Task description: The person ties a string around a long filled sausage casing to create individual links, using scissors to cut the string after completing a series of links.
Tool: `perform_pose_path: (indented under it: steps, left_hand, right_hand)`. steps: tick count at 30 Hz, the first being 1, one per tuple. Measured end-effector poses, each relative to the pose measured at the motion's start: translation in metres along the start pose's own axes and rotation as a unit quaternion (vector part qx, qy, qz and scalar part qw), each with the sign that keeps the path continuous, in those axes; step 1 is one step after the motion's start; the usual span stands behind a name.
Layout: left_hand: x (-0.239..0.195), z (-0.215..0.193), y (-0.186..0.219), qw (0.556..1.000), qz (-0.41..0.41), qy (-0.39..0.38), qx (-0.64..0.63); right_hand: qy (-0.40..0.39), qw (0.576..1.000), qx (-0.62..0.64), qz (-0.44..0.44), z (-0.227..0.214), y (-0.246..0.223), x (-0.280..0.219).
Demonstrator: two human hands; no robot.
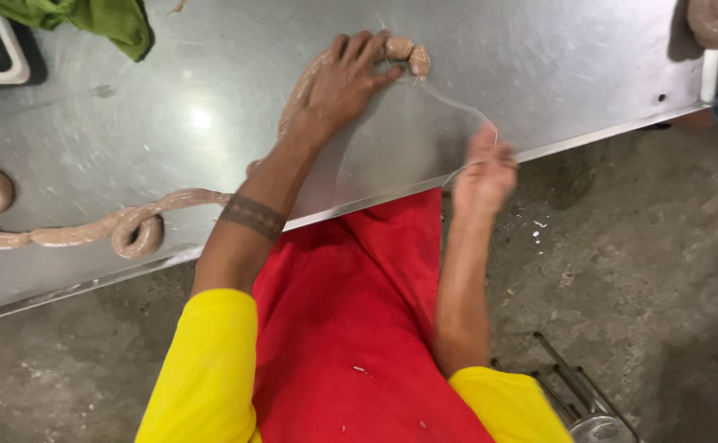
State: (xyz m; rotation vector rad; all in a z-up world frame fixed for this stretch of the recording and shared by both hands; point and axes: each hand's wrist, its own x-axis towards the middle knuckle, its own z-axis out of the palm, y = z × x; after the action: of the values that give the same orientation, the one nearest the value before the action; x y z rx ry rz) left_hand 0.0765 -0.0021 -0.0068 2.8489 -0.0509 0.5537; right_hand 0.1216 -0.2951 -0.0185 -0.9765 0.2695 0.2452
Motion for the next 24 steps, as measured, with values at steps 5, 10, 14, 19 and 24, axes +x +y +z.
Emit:
perform_pose_path:
  steps: [5,10,14,19,24]
  left_hand:
    - [0.011,0.020,-0.024,0.995,-0.058,-0.037,-0.068]
    - [0.005,0.022,-0.022,0.995,-0.073,-0.043,-0.057]
    - [0.001,0.016,-0.020,0.995,-0.078,-0.042,-0.038]
    - [0.012,0.015,-0.019,0.997,-0.050,-0.051,-0.013]
    - [0.005,0.007,-0.024,0.992,-0.068,-0.058,-0.091]
  right_hand:
    - [-0.128,0.656,-0.680,-0.301,-0.108,-0.102,-0.008]
    - [-0.151,0.715,-0.681,0.031,-0.220,-0.164,-0.084]
    - [-0.197,0.948,-0.065,0.242,-0.270,-0.167,-0.131]
    - [-0.154,0.969,0.014,0.193,-0.254,-0.144,-0.085]
    - [-0.275,0.895,0.350,-0.041,-0.156,-0.161,0.072]
